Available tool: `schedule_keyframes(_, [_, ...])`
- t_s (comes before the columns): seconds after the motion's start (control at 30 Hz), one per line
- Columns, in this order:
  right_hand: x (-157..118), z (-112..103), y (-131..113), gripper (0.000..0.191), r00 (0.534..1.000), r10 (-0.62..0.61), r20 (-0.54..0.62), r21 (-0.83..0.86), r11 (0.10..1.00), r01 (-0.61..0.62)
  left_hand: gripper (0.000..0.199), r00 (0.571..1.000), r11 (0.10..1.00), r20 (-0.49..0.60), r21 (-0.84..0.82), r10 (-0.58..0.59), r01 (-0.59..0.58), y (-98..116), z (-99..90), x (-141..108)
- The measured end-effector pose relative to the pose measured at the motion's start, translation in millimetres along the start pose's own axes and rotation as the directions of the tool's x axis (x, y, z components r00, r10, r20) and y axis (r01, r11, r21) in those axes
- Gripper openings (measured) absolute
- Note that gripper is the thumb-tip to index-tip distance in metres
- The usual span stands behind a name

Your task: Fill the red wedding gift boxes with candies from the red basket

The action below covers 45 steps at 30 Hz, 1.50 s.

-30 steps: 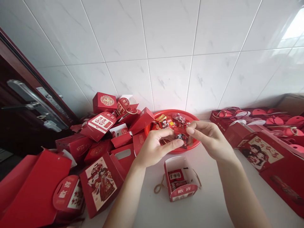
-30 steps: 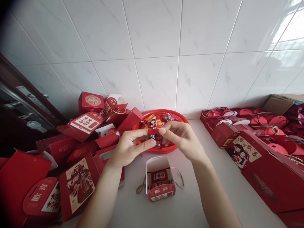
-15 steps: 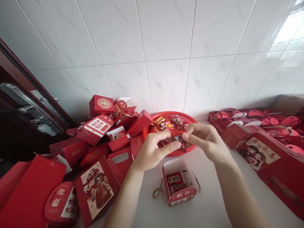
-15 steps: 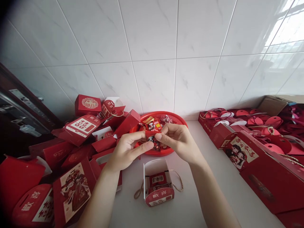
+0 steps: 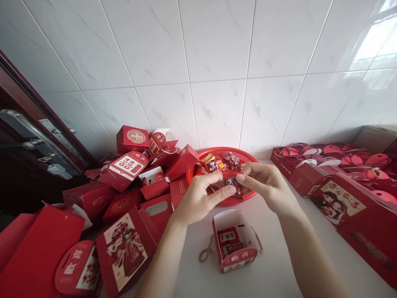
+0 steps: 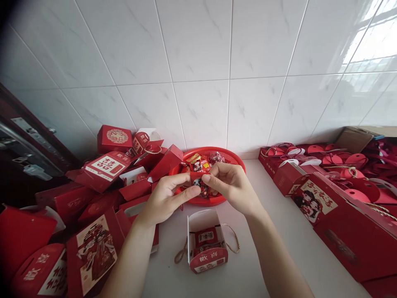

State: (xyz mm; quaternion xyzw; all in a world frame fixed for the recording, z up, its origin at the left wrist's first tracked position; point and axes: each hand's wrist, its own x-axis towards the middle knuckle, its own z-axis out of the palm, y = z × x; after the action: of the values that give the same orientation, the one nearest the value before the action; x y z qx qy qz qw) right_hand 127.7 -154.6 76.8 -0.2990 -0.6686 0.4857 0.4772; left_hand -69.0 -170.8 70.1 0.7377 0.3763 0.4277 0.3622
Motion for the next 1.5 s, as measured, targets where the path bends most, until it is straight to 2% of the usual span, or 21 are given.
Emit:
schedule_keyframes(0.2, [1.0,-3.8,2.0,0.039,1.0,-0.023,0.018,-0.072,0.997,0.024,0.036,0.996,0.999,0.08,0.016,-0.038,0.037,-1.5,3.1,1.6])
schedule_keyframes(0.53, [1.3,-5.3,0.3,0.04,0.994,-0.097,-0.048,-0.17,0.982,0.087,0.041,0.999,0.999,0.047,0.039,-0.009,0.007,0.9,2.3,2.8])
schedule_keyframes(0.73, [0.2,-6.4,-2.3,0.041,0.988,-0.131,-0.087,-0.218,0.97,0.109,0.046,0.987,0.995,0.161,0.098,-0.013,-0.003,0.5,-1.2,1.1])
schedule_keyframes(0.87, [-0.1,-8.1,-1.7,0.04,0.992,-0.107,-0.067,-0.198,0.976,0.092,0.045,0.985,0.992,0.171,0.123,-0.013,-0.009,-0.2,-1.2,0.4])
schedule_keyframes(1.07, [0.3,-11.8,0.3,0.037,0.998,-0.04,0.058,-0.149,0.988,0.048,0.044,0.981,0.988,0.196,0.153,0.006,-0.037,-2.2,-3.2,-1.0])
schedule_keyframes(1.27, [-1.5,-12.2,-2.9,0.033,0.994,-0.096,0.045,-0.224,0.969,0.104,0.046,0.98,0.978,0.193,0.186,0.054,-0.091,-2.3,-2.6,0.0])
schedule_keyframes(1.4, [-5.0,-11.3,-9.3,0.025,0.989,-0.143,0.041,-0.358,0.922,0.149,0.028,0.963,0.978,0.27,0.202,-0.004,-0.053,-1.4,-7.9,-1.7])
schedule_keyframes(1.5, [-8.0,-10.6,-12.3,0.022,0.99,-0.077,0.114,-0.466,0.877,0.122,0.02,0.923,0.957,0.366,0.289,-0.119,0.009,-3.5,-17.1,-4.0])
